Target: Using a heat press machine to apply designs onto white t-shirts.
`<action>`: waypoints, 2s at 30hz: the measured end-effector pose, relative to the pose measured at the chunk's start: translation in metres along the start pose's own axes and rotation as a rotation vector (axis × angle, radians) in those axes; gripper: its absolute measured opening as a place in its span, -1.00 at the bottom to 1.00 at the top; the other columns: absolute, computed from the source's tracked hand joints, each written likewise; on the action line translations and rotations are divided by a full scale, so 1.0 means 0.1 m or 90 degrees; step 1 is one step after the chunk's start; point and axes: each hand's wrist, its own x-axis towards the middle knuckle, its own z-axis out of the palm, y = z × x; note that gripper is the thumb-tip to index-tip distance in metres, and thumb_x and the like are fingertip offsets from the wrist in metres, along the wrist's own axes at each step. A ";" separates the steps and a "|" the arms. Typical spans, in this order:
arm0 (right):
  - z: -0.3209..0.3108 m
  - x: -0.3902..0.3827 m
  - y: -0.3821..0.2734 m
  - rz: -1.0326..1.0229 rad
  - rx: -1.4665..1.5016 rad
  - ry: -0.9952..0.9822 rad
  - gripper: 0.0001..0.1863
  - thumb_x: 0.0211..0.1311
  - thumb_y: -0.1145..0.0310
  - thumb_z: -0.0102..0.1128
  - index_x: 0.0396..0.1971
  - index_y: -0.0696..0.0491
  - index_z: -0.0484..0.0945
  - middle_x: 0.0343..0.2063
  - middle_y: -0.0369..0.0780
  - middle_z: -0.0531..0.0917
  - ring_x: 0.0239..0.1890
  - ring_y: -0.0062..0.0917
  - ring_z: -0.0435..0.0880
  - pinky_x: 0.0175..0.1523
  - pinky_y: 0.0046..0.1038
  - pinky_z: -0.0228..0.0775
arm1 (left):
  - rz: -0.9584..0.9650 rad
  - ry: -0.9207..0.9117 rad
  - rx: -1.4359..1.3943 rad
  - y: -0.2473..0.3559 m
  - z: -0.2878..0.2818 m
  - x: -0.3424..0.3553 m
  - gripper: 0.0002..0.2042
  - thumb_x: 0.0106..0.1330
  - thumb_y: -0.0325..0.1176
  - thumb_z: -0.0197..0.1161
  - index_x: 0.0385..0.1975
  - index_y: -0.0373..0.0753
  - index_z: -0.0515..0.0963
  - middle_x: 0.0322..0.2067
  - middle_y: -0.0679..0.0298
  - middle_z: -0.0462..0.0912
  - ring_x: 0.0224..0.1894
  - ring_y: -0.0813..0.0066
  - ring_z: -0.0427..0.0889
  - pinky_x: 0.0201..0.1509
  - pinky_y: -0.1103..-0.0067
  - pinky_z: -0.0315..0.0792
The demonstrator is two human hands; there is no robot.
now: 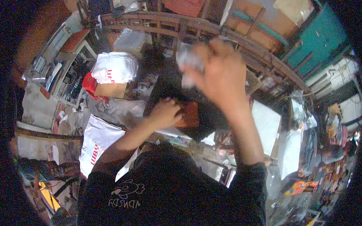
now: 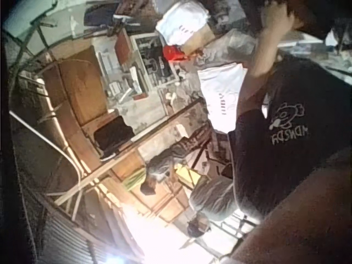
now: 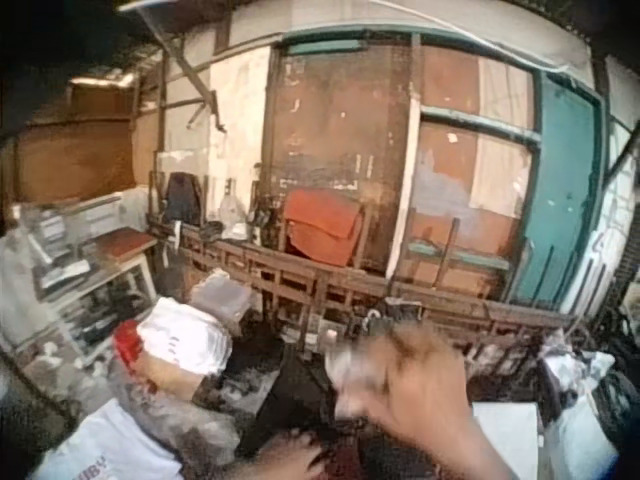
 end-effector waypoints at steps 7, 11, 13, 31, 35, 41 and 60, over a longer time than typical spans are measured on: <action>-0.32 -0.01 0.38 0.000 0.054 0.361 -0.59 0.15 0.20 0.48 -0.02 -0.02 0.65 -0.21 -0.06 0.61 -0.14 -0.19 0.64 -0.11 -0.20 0.48 | 0.040 -0.095 0.004 0.02 -0.76 0.51 -0.48 0.38 0.18 0.14 0.03 -0.13 0.70 0.07 -0.09 0.59 0.18 -0.12 0.53 0.29 0.08 0.39; -0.61 -0.98 0.21 0.132 0.345 0.135 -0.90 0.22 0.50 0.34 -0.34 0.24 0.69 -0.45 -0.17 0.77 -0.46 -0.54 0.71 -0.15 -0.49 0.52 | 0.108 -0.046 0.021 0.03 -1.00 0.73 -0.42 0.31 0.35 0.16 0.08 0.06 0.69 0.06 -0.03 0.57 0.21 -0.12 0.47 0.30 0.16 0.36; -0.34 -1.45 0.10 0.222 0.499 0.178 -0.90 0.18 0.44 0.43 -0.40 0.16 0.72 -0.57 -0.23 0.71 -0.51 -0.51 0.69 -0.36 -0.47 0.44 | 0.040 -0.141 -0.014 0.07 -1.05 0.80 -0.38 0.32 0.37 0.15 0.07 -0.03 0.69 -0.02 -0.05 0.57 0.17 -0.11 0.50 0.27 0.16 0.38; 1.24 -4.14 -0.70 0.465 0.447 -0.419 -0.59 0.31 0.10 0.38 -0.04 0.10 0.65 -0.33 -0.06 0.77 -0.32 -0.27 0.80 -0.16 -0.26 0.61 | 0.084 -0.223 0.125 0.45 -1.12 1.58 -0.54 0.25 -0.05 0.23 -0.22 -0.43 0.69 -0.26 -0.15 0.74 -0.16 -0.10 0.74 -0.03 0.19 0.56; 1.28 -3.99 -0.64 0.470 0.504 -0.436 -0.55 0.32 0.09 0.38 0.01 0.13 0.64 -0.31 -0.08 0.78 -0.31 -0.33 0.79 -0.17 -0.31 0.60 | 0.069 -0.213 0.030 0.24 -1.13 1.66 -0.60 0.32 -0.13 0.21 -0.15 -0.40 0.67 -0.25 -0.11 0.74 -0.20 0.06 0.74 -0.04 0.27 0.56; 1.18 -3.39 -0.72 0.476 0.921 -0.427 -0.58 0.44 0.23 0.30 0.14 0.18 0.57 -0.14 -0.23 0.73 -0.16 -0.54 0.72 -0.02 -0.48 0.55 | -0.135 0.070 -0.559 -0.23 -1.76 1.12 -0.43 0.43 -0.09 0.25 0.32 -0.33 0.44 0.31 0.17 0.48 0.32 0.37 0.42 0.37 0.33 0.32; 2.14 -2.68 -3.09 0.755 1.202 -0.688 -0.53 0.45 0.10 0.23 0.17 0.13 0.55 0.01 -0.15 0.73 -0.06 -0.39 0.76 0.08 -0.31 0.63 | -0.466 0.108 -1.077 -0.69 0.77 -3.41 -0.53 0.56 -0.02 0.09 0.24 -0.28 0.44 0.13 0.15 0.58 0.08 0.39 0.61 0.08 0.50 0.53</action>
